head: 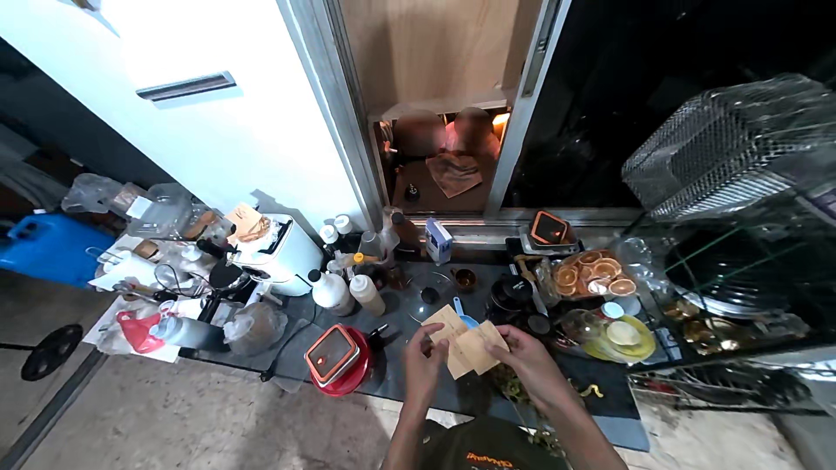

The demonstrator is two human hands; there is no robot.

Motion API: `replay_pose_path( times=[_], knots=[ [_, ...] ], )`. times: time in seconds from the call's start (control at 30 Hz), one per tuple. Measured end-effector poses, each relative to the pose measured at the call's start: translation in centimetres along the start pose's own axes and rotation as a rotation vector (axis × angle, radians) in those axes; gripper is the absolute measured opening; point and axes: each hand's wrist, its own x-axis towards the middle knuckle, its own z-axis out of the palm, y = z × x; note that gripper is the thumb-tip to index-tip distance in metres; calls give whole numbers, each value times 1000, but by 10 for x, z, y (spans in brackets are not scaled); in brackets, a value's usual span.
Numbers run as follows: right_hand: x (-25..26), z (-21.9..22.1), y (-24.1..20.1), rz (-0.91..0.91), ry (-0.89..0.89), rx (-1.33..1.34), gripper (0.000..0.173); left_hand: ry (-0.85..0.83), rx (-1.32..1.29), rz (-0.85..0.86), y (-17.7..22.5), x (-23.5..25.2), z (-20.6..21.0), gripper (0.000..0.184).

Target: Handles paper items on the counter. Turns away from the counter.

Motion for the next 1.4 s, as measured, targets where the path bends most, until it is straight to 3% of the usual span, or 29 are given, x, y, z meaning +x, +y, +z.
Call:
replay_pose_path(
  times=[0.23, 0.5, 0.9, 1.4],
  knots=[
    [-16, -15, 11, 24, 23, -99, 31, -1, -50, 8, -1, -19, 22, 32],
    [-27, -30, 27, 78, 3, -150, 44, 29, -120, 22, -3, -36, 43, 32],
    [-40, -52, 28, 60, -12, -98, 37, -18, -91, 73, -13, -48, 68, 18],
    [-46, -70, 28, 49, -6, -117, 42, -129, -136, 55, -9, -55, 78, 28]
  ],
)
